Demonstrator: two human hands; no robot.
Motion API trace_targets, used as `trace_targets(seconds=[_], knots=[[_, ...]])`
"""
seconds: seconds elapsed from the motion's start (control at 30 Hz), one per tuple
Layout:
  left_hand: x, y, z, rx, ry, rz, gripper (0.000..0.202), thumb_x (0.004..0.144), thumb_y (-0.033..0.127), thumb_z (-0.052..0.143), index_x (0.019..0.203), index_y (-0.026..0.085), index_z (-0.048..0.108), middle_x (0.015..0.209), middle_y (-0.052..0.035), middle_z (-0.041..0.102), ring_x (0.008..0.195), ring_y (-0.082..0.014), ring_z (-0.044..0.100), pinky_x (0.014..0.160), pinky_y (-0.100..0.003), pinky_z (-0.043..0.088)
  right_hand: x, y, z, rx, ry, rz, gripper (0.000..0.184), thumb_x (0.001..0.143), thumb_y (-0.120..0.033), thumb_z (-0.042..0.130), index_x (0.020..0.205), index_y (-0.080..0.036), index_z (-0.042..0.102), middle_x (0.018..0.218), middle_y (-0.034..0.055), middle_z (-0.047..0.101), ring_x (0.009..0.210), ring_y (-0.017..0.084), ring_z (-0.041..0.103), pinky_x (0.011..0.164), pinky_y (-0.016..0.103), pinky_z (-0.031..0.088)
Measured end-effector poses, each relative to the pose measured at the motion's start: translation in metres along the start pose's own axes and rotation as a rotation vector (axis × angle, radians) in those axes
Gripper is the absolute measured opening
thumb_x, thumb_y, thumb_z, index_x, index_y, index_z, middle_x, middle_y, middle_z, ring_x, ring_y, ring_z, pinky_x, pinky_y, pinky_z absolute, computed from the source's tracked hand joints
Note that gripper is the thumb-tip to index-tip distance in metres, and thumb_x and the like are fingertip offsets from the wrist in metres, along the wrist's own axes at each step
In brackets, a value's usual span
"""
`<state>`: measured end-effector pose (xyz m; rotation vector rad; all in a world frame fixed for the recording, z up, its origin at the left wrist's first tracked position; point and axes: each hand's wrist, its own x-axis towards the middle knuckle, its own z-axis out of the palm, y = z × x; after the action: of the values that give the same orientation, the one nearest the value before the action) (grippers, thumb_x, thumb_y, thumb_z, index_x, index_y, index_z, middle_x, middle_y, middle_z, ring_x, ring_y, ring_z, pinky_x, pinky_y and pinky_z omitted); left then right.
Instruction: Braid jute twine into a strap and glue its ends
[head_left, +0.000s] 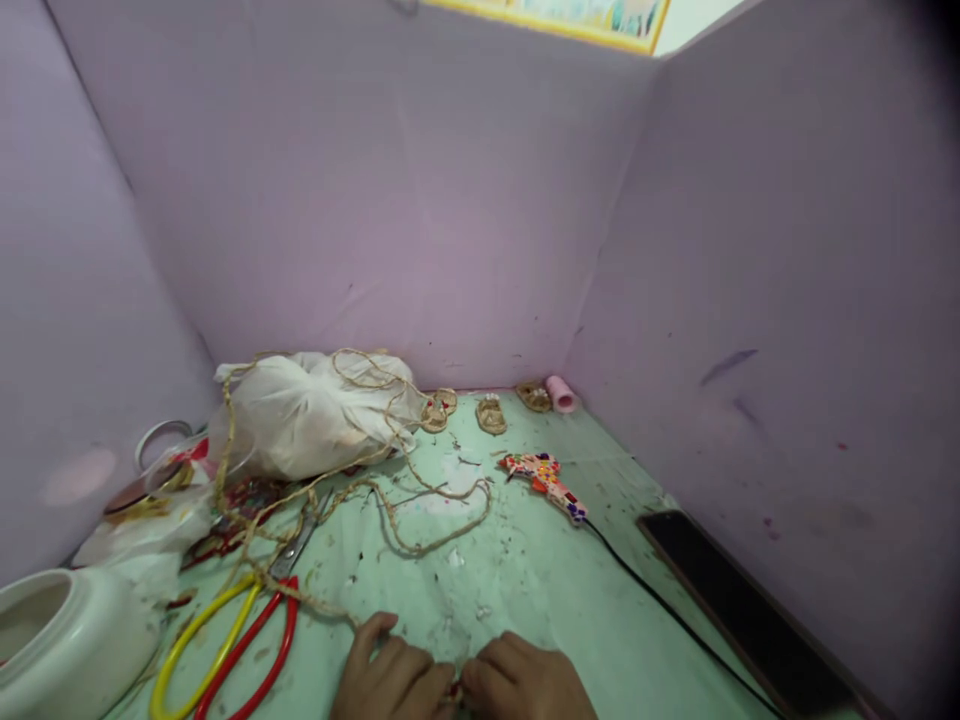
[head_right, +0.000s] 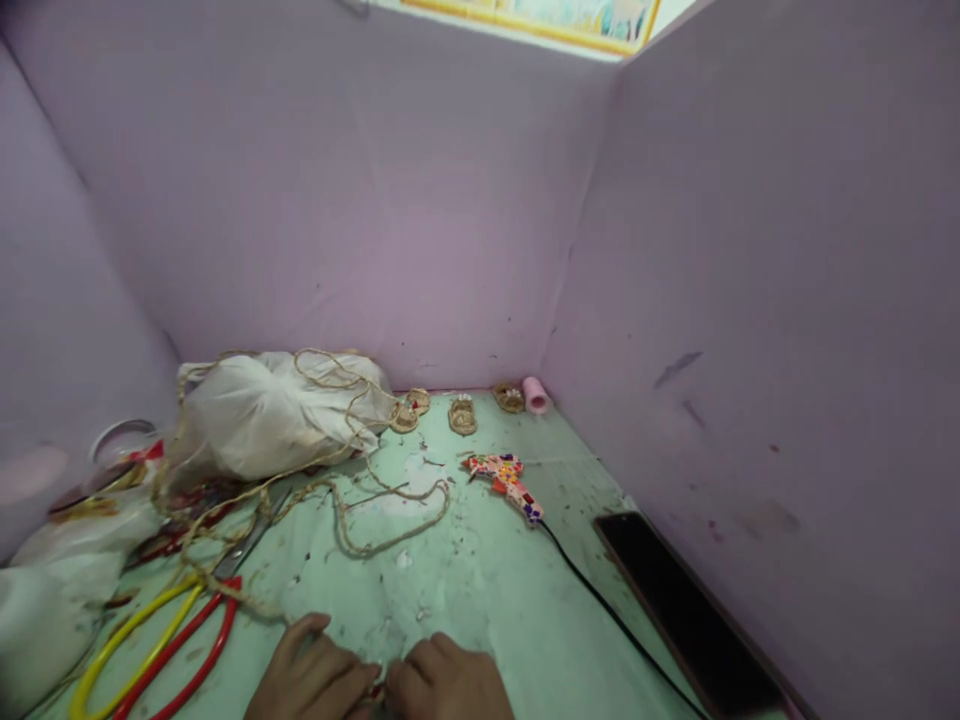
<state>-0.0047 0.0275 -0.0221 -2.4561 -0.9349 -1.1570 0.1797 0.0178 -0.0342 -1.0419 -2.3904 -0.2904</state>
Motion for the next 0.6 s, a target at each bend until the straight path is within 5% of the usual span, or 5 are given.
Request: trace_targets(seconds=[0.3,0.43,0.6], knots=[[-0.002,0.009,-0.009,-0.094,-0.132,-0.087,0.021,0.086,0.013,0.038,0.084,0.021,0.058,0.061,0.0021,0.059,0.058,-0.0133,0.052,0.086,-0.037,0.034,0.003,-0.010,0.004,0.031,0.153,0.103,0.013,0.071,-0.022,0.063,0.065,-0.024,0.052,0.052,-0.0050,0.056,0.045,0.013,0.052,0.040,0.030,0.015],[-0.003,0.016,-0.017,-0.180,-0.260,-0.195,0.026,0.084,0.010,0.034,0.094,0.020,0.056,0.072,-0.0025,0.058,0.069,-0.0163,0.053,0.090,-0.045,0.031,0.005,-0.013,-0.008,0.070,0.066,0.123,0.019,0.060,-0.009,0.067,0.066,-0.023,0.055,0.057,-0.0043,0.059,0.051,0.013,0.055,0.042,0.030,0.019],[0.007,0.023,-0.026,-0.218,-0.412,-0.259,0.023,0.087,0.012,0.035,0.082,0.019,0.056,0.070,-0.0018,0.056,0.071,-0.0155,0.052,0.088,-0.042,0.034,0.008,-0.015,-0.026,0.124,-0.075,0.177,0.015,0.071,-0.008,0.061,0.072,-0.023,0.060,0.065,-0.0016,0.063,0.060,0.015,0.058,0.047,0.028,0.024]])
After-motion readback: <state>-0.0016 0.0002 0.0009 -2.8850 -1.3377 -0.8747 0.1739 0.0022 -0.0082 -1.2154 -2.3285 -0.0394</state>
